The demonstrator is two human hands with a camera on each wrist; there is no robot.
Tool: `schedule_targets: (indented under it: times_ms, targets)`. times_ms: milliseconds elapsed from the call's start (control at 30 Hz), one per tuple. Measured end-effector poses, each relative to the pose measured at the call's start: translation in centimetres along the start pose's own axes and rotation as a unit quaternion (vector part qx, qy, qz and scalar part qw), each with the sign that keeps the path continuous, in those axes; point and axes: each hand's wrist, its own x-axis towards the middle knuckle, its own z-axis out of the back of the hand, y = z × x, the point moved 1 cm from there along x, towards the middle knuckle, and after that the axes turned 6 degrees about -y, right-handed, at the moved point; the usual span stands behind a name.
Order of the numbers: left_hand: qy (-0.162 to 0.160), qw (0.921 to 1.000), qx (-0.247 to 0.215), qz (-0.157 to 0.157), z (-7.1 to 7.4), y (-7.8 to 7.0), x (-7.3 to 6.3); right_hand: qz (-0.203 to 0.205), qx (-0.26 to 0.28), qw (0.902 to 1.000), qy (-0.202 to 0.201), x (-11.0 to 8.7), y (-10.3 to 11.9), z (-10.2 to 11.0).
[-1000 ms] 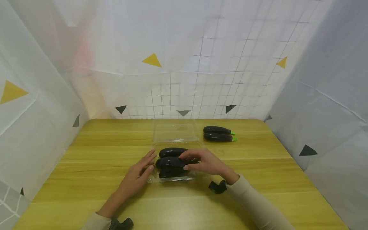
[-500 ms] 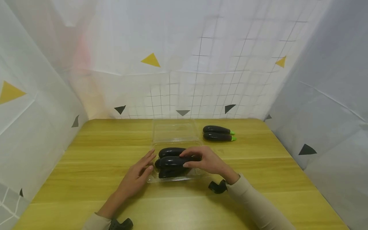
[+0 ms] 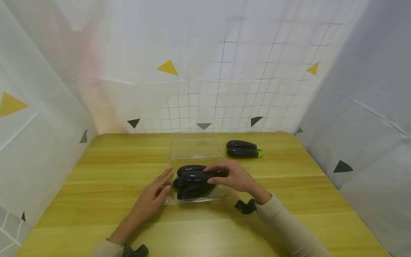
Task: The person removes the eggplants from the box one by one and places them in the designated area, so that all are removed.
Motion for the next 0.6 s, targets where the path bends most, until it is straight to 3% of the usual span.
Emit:
schedule_targets:
  times_ms: [233,600]
  targets:
    - [0.002,0.9999,-0.008,0.006,-0.1,0.0,0.0,0.013,0.016,0.9995,-0.026,0.0,0.2,0.9]
    - [-0.001,0.9999,-0.014,0.002,-0.1,0.0,0.0,0.010,-0.016,0.9989,-0.042,-0.4,0.1,2.9]
